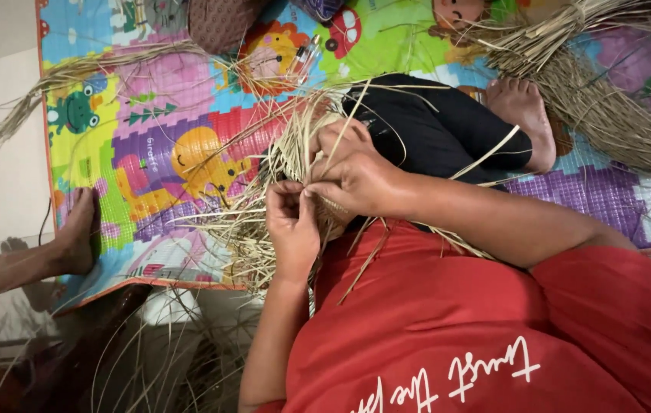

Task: Weaving a basket using dried straw fibers while sitting on a mat on the floor.

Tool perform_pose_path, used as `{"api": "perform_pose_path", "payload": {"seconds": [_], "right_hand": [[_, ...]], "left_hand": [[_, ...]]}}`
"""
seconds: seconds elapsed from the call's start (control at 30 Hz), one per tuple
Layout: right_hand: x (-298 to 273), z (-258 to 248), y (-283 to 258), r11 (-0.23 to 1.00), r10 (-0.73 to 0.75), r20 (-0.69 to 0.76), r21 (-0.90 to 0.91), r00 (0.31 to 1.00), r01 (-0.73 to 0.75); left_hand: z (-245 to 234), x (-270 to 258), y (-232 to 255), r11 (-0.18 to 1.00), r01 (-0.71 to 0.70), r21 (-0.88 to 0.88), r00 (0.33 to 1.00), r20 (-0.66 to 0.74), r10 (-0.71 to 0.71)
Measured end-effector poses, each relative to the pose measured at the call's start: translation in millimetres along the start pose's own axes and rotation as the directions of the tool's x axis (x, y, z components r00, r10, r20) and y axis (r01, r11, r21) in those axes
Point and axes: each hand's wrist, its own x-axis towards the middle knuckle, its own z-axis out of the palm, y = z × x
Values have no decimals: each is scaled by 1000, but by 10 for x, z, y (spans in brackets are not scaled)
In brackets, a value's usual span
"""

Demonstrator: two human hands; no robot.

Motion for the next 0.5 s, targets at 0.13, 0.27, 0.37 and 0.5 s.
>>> {"api": "perform_pose_path", "payload": {"seconds": [0.13, 0.27, 0.37, 0.5], "right_hand": [[17, -98, -60, 992, -111, -20, -58, 994, 110], [99, -291, -68, 987, -142, 90, -59, 986, 148], [98, -184, 211, 988, -144, 76, -44, 987, 147], [142, 91, 451, 980, -167, -63, -124, 984, 158]], "left_hand": [[63, -20, 165, 999, -36, -10, 999, 1, 36], [-1, -4, 171, 995, -37, 90, 998, 62, 32], [-32, 20, 172, 989, -61, 133, 994, 101, 48], [-70, 23, 25, 994, -61, 90, 992, 116, 51]]}}
